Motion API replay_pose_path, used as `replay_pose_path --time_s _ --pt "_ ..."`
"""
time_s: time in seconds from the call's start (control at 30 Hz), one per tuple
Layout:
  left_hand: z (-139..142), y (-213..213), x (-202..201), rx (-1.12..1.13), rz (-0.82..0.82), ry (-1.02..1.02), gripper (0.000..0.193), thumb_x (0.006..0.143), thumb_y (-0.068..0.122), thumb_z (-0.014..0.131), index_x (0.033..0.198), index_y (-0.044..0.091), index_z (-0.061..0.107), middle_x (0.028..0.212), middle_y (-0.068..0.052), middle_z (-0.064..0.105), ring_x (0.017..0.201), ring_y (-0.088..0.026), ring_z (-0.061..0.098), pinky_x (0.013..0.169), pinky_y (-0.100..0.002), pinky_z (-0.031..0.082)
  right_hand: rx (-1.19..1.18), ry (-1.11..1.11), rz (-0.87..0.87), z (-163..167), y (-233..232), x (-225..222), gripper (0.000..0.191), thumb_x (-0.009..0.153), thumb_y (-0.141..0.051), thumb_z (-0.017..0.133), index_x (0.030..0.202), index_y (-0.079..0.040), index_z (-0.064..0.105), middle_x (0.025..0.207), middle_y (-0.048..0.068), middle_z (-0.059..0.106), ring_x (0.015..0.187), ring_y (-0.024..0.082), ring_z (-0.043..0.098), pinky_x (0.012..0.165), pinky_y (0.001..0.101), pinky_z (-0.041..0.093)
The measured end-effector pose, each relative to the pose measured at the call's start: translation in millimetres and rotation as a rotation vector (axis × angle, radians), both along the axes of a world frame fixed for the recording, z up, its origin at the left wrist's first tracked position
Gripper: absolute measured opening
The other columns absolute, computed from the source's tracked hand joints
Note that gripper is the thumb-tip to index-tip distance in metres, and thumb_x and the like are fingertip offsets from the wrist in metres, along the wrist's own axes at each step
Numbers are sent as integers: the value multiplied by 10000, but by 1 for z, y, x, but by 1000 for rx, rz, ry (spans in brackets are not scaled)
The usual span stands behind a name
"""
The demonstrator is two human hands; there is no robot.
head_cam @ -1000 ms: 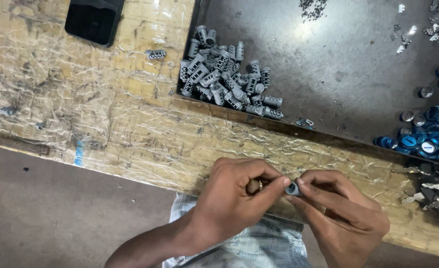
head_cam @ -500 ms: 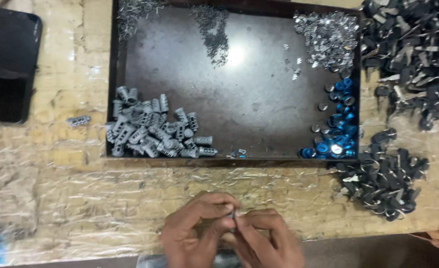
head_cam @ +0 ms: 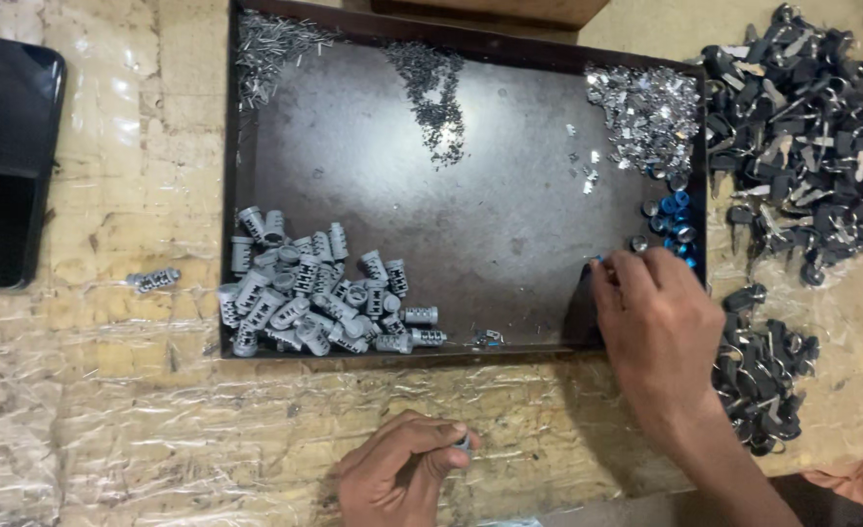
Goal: The person picks gray cylindrical lock components and blue caps from a metal tray, presses the caps onto the component bodies by hand, and sets the assembled pieces on the workbench beside a pile of black key parts. They repeat this press-fit assembly one piece at a time throughout the episode.
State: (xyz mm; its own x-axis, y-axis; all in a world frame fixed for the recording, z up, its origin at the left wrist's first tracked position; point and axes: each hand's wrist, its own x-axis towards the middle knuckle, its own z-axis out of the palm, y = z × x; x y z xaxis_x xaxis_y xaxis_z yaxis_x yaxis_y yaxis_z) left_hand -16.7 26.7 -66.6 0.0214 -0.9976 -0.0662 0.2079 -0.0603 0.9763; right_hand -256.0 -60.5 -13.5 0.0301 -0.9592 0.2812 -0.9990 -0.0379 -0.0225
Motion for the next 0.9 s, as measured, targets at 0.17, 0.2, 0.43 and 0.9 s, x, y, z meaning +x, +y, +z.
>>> replay_pose_path --time_s 0.17,0.2,0.43,0.9 --pt "2 1 -2 68 17 46 92 812 -32 809 892 -44 765 752 -131 786 725 -192 803 649 -298 642 54 -336 -31 21 3 18 91 1033 -52 741 1119 -23 733 1009 117 717 793 264 701 697 338 534" --pt "1 1 -2 73 29 71 100 809 -31 813 894 -50 763 743 -134 778 715 -196 799 649 -300 642 14 -304 -45 26 5 16 81 1073 -40 736 1152 -25 730 1038 111 720 822 249 714 721 319 540" --pt "-1 2 0 158 -3 125 77 810 -79 784 875 -66 745 728 -138 763 718 -197 807 651 -305 655 95 -204 212 18 -12 1 336 849 59 672 1156 -52 753 1005 139 690 851 298 697 737 378 548" --pt "22 1 -8 -86 -146 26 144 808 -89 823 940 -43 787 775 -118 774 718 -142 750 630 -246 591 107 -655 63 40 95 65 115 770 -29 797 885 -33 797 650 88 679 518 159 674 491 285 490"
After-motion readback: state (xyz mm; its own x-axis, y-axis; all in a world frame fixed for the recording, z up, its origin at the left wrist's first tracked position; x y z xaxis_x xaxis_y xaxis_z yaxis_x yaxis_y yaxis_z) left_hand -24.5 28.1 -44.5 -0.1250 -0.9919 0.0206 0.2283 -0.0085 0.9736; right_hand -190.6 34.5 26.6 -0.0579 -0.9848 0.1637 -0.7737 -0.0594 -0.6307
